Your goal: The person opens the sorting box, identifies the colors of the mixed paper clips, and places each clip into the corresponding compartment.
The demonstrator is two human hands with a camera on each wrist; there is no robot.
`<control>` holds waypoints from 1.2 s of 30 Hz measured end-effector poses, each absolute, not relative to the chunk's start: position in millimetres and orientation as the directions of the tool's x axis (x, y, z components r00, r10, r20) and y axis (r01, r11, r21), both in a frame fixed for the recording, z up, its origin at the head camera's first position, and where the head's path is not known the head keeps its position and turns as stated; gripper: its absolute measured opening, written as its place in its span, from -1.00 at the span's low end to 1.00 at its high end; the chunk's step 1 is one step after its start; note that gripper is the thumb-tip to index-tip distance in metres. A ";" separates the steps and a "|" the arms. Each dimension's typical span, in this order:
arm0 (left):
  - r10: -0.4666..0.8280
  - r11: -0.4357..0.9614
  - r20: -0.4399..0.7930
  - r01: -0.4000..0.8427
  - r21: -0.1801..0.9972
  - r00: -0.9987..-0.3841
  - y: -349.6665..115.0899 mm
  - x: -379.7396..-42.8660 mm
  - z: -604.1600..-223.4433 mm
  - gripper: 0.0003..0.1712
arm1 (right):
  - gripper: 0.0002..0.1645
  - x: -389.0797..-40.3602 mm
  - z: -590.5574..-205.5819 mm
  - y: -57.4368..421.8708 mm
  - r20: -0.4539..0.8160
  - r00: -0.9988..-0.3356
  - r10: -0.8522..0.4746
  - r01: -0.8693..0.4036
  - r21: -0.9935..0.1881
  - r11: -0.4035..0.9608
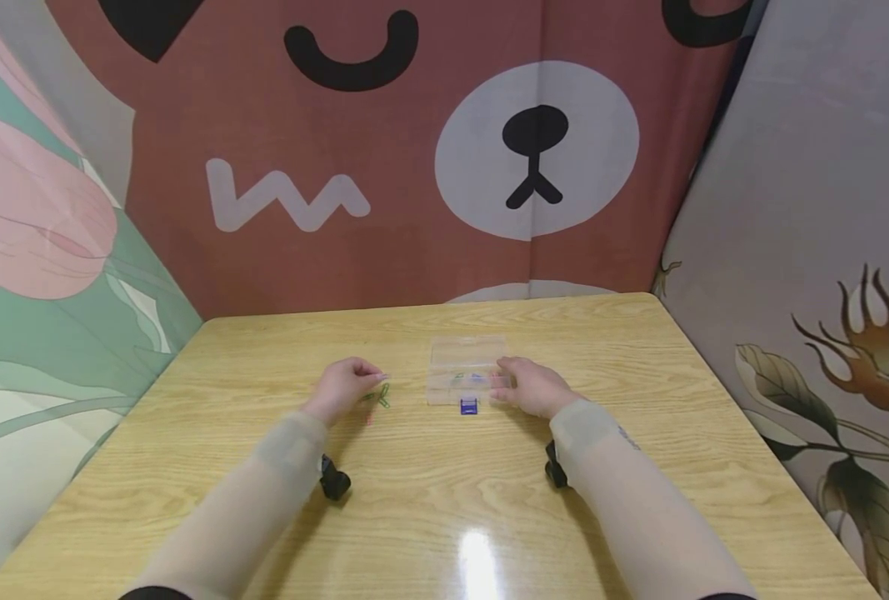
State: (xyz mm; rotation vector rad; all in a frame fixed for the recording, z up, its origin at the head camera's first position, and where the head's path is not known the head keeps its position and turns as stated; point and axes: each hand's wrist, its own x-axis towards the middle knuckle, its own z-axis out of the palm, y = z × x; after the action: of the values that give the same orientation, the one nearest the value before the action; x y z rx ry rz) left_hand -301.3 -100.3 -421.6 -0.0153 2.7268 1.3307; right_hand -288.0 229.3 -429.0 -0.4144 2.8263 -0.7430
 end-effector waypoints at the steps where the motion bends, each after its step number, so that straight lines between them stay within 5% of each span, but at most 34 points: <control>1: 0.043 0.614 -0.102 -0.054 0.787 -0.994 -98.1 -301.5 -421.1 -0.79 | -0.13 -288.0 -429.2 229.5 -0.111 -0.943 -0.313 -0.218 -0.503 0.836; 36: 0.098 0.670 -0.051 0.028 0.742 -0.994 -9.7 -319.6 -414.3 -0.87 | -0.15 -286.8 -428.5 230.1 -0.120 -0.942 -0.312 -0.210 -0.516 0.831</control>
State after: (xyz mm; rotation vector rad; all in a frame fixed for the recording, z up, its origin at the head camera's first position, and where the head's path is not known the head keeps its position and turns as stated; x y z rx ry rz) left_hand -319.6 -9.7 -414.3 0.1057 2.7905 1.2380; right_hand -286.8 230.1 -428.5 -0.4052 2.8127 -0.7585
